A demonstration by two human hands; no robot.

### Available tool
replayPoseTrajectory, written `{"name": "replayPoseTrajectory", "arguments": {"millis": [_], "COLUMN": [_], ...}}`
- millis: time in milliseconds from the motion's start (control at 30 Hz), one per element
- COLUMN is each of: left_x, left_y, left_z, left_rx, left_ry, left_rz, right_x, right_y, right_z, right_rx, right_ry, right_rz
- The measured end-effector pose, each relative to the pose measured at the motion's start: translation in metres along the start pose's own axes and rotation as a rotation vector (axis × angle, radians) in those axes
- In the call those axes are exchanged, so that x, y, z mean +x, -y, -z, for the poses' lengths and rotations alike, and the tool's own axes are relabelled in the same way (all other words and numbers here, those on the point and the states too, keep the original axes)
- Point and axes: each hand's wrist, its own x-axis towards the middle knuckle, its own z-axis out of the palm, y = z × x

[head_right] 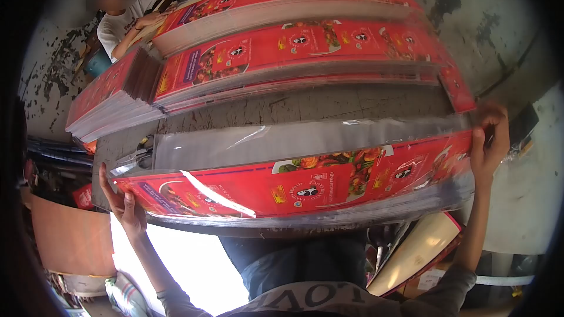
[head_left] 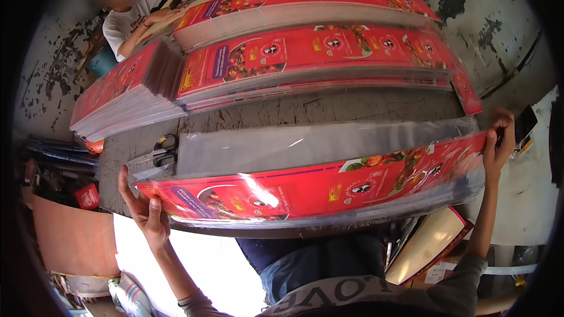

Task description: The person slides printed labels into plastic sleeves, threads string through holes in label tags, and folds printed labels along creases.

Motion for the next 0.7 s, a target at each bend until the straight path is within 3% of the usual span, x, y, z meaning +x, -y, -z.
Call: {"name": "replayPoseTrajectory", "arguments": {"millis": [67, 200, 233, 267, 333, 400, 533, 567, 700], "left_x": [0.002, 0.011, 0.015, 0.022, 0.036, 0.034, 0.020, 0.009, -0.016], "left_y": [-0.005, -0.016, -0.020, -0.026, -0.038, -0.018, 0.002, 0.006, 0.007], "left_z": [-0.020, -0.026, -0.021, -0.013, -0.024, 0.012, -0.005, -0.004, -0.033], "left_rx": [-0.025, -0.049, -0.056, -0.071, -0.118, -0.353, -1.089, -1.121, -1.234], "left_ry": [-0.167, -0.264, -0.273, -0.132, 0.004, 0.284, 0.462, 0.338, 0.269], "left_rz": [-0.100, -0.212, -0.215, -0.184, -0.136, -0.008, 0.126, 0.157, 0.343], "right_x": [-0.003, 0.008, 0.008, 0.010, 0.031, 0.043, 0.026, 0.018, 0.009], "right_y": [-0.004, -0.002, -0.013, -0.019, -0.010, -0.012, -0.022, -0.027, -0.022], "right_z": [0.005, 0.009, 0.013, 0.016, 0.008, 0.001, -0.034, -0.046, -0.055], "right_rx": [0.102, 0.133, 0.082, 0.029, 0.054, 0.071, 0.139, 0.116, 0.018], "right_ry": [0.039, 0.014, -0.002, -0.016, 0.022, 0.168, 0.395, 0.392, 0.388], "right_rz": [-0.039, -0.064, -0.231, -0.399, -0.395, -0.453, -0.540, -0.514, -0.515]}}
